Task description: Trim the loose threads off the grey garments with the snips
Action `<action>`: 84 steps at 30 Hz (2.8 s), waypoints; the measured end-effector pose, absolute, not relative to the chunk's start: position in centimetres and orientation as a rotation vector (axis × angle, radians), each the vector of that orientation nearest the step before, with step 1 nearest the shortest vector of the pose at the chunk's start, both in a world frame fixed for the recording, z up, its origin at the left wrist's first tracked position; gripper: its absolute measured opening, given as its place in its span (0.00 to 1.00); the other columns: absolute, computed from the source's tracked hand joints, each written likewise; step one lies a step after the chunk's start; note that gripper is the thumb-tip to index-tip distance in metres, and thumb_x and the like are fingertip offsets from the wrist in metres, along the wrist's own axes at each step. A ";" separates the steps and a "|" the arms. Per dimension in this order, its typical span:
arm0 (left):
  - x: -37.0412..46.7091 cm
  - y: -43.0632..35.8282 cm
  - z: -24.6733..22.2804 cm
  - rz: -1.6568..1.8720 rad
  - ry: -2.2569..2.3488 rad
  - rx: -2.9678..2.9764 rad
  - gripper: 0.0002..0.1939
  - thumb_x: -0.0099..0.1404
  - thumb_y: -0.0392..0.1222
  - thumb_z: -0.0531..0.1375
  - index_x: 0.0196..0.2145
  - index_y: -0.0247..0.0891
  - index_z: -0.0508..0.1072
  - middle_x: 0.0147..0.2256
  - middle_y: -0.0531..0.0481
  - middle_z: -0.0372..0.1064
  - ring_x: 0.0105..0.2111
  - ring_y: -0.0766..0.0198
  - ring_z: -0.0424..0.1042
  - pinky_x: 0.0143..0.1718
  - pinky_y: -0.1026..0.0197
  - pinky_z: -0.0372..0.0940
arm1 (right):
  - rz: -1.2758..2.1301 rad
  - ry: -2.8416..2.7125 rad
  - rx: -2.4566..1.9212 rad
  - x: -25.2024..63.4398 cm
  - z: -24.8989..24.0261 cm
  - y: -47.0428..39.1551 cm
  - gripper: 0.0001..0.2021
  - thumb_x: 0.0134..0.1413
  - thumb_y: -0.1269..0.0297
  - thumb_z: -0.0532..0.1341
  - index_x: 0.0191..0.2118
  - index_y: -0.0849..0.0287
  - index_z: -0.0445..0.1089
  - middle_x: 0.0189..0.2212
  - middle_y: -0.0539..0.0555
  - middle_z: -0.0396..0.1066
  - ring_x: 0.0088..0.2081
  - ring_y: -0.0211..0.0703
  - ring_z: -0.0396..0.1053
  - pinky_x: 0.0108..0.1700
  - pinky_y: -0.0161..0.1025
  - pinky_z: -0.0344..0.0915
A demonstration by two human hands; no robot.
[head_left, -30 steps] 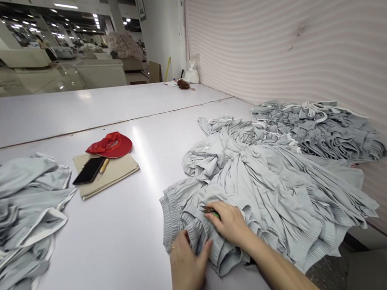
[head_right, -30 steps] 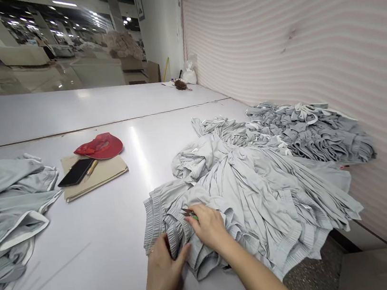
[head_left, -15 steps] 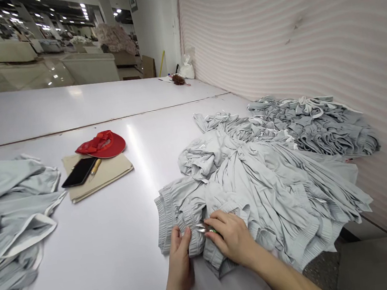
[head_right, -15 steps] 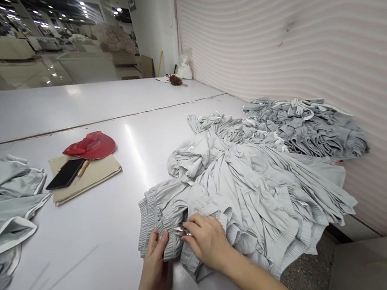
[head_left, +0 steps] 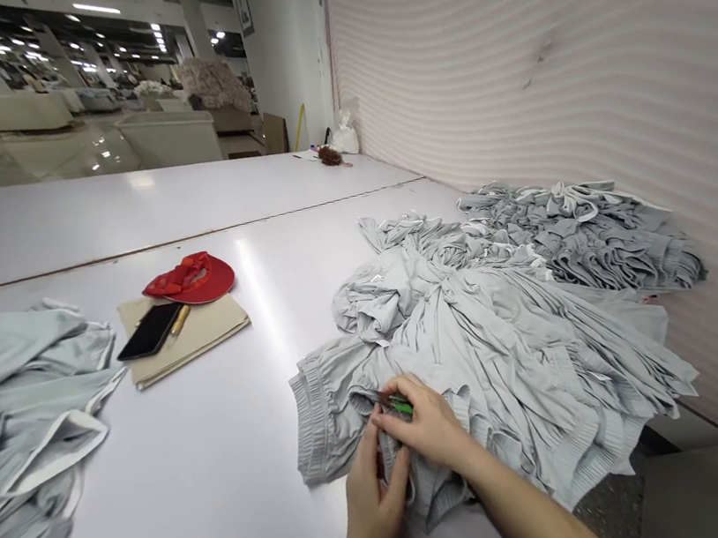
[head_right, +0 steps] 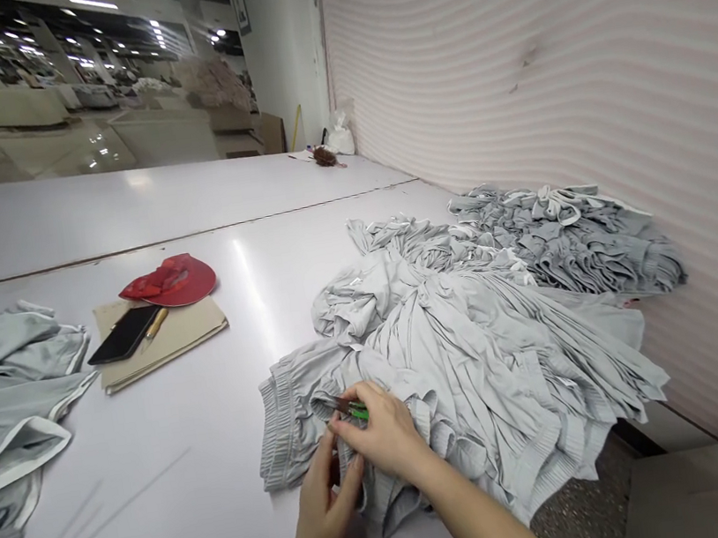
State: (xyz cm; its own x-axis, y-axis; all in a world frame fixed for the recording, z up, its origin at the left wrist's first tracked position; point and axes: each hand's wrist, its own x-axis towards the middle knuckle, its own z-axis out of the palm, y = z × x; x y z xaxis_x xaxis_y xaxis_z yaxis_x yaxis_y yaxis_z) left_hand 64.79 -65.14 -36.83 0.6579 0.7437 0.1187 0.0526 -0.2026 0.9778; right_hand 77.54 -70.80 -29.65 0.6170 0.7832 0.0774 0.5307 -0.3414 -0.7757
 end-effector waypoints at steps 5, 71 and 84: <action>64.4 -61.8 -36.5 0.788 0.873 1.828 0.21 0.59 0.54 0.60 0.45 0.38 0.70 0.38 0.43 0.70 0.38 0.51 0.70 0.42 0.49 0.67 | 0.345 -1.090 -1.996 77.5 -31.0 -71.1 0.10 0.45 0.76 0.57 0.33 0.56 0.70 0.31 0.49 0.72 0.35 0.43 0.70 0.37 0.36 0.63; 66.7 -62.5 -33.2 0.262 0.595 0.850 0.21 0.49 0.55 0.69 0.35 0.37 0.79 0.35 0.46 0.76 0.40 0.53 0.72 0.44 0.55 0.66 | -0.099 -1.237 -2.282 79.0 -30.8 -74.2 0.08 0.52 0.76 0.58 0.35 0.55 0.70 0.31 0.49 0.70 0.31 0.42 0.70 0.31 0.36 0.60; 66.6 -63.0 -32.5 0.339 0.617 0.789 0.21 0.48 0.52 0.70 0.36 0.36 0.79 0.37 0.47 0.78 0.44 0.54 0.73 0.46 0.59 0.68 | -0.239 -1.390 -2.114 76.6 -29.6 -76.2 0.10 0.64 0.62 0.58 0.44 0.58 0.74 0.35 0.54 0.73 0.32 0.44 0.71 0.34 0.40 0.64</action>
